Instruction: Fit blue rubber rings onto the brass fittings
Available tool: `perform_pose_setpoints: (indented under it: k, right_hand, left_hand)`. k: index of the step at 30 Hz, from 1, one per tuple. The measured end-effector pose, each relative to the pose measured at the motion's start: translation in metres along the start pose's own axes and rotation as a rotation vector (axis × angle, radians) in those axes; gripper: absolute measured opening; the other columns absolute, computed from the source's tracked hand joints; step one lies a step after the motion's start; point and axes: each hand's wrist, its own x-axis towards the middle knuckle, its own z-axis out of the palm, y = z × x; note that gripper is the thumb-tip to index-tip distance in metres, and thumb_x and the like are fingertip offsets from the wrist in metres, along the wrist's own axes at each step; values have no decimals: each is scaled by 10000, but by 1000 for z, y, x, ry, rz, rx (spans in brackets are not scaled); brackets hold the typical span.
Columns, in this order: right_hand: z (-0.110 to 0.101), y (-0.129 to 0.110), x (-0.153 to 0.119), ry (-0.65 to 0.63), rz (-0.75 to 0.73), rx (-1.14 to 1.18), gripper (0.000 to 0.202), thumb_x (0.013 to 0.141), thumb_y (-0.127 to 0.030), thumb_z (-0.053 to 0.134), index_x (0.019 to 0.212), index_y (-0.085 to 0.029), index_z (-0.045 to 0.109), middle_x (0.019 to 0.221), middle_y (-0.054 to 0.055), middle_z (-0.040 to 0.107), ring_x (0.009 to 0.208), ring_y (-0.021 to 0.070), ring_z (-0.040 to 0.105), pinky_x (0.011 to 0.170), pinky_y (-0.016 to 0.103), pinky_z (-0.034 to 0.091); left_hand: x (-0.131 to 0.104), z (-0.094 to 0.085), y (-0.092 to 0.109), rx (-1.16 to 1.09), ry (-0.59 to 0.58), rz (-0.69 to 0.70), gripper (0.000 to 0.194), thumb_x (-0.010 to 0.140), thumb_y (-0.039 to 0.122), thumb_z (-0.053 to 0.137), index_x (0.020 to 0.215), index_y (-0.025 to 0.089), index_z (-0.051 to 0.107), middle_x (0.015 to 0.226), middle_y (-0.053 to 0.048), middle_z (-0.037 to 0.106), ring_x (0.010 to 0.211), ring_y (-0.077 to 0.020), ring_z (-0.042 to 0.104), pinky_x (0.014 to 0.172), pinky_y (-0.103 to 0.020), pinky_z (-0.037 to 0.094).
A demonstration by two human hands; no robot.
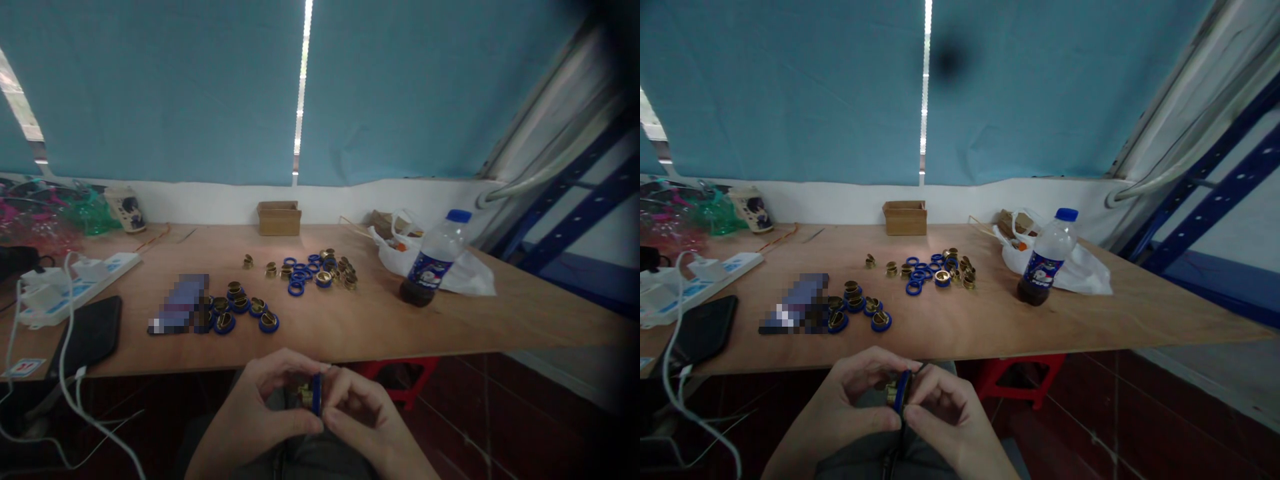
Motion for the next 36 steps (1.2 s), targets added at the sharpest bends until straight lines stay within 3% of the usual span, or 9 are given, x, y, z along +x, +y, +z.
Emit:
perform_pose_setpoints:
  k: [8, 14, 19, 25, 30, 33, 36]
  right_hand:
    - [4, -3, -1, 42, 18, -21, 205, 785, -353, 767, 733, -197, 645, 762, -3, 584, 688, 128, 514, 647, 243, 403]
    - [4, -3, -2, 63, -25, -66, 183, 824, -328, 734, 744, -196, 636, 750, -16, 555, 690, 118, 502, 657, 230, 400]
    - [6, 0, -1, 62, -138, -197, 165, 810, -309, 735, 739, -202, 633, 801, 19, 618, 793, 172, 583, 754, 298, 464]
    - [13, -8, -5, 119, -377, -578, 101, 812, -152, 687, 761, -209, 621, 740, 10, 630, 688, 157, 614, 646, 259, 491]
    - [19, -11, -8, 121, -558, -810, 194, 793, -44, 649, 809, -226, 585, 755, 1, 653, 690, 154, 641, 645, 244, 512]
    - [21, -9, -9, 98, -607, -905, 202, 813, -27, 610, 816, -225, 569, 756, 14, 650, 671, 158, 637, 614, 247, 517]
    - [21, -9, -12, 79, -639, -1018, 191, 840, -27, 561, 813, -217, 565, 710, 23, 626, 626, 159, 604, 554, 252, 494]
  left_hand:
    - [-3, 0, -1, -67, -18, 7, 420, 666, 118, 837, 1058, 220, 723, 1097, -90, 742, 1064, -278, 678, 948, -379, 493]
    - [-2, 1, -2, -74, 0, 26, 282, 766, 195, 766, 1045, 188, 726, 1067, -111, 738, 1017, -273, 684, 902, -371, 510]
    - [0, 5, -5, -66, 55, 52, 224, 790, 221, 745, 1013, 198, 730, 1022, -93, 740, 976, -251, 679, 861, -343, 503]
    - [3, 13, -1, -71, 138, 74, 125, 849, 190, 662, 940, 214, 744, 930, -52, 749, 877, -198, 669, 778, -280, 503]
    - [7, 24, -3, -185, 140, 136, 144, 905, 231, 600, 889, 214, 742, 877, -34, 736, 875, -190, 646, 818, -275, 473]
    - [10, 39, -7, -352, 228, 149, 356, 987, 363, 454, 808, 185, 705, 784, -34, 682, 781, -167, 605, 757, -262, 450]
    - [14, 54, -9, -445, 292, 129, 421, 996, 411, 420, 729, 171, 641, 684, -11, 595, 675, -136, 536, 676, -240, 413]
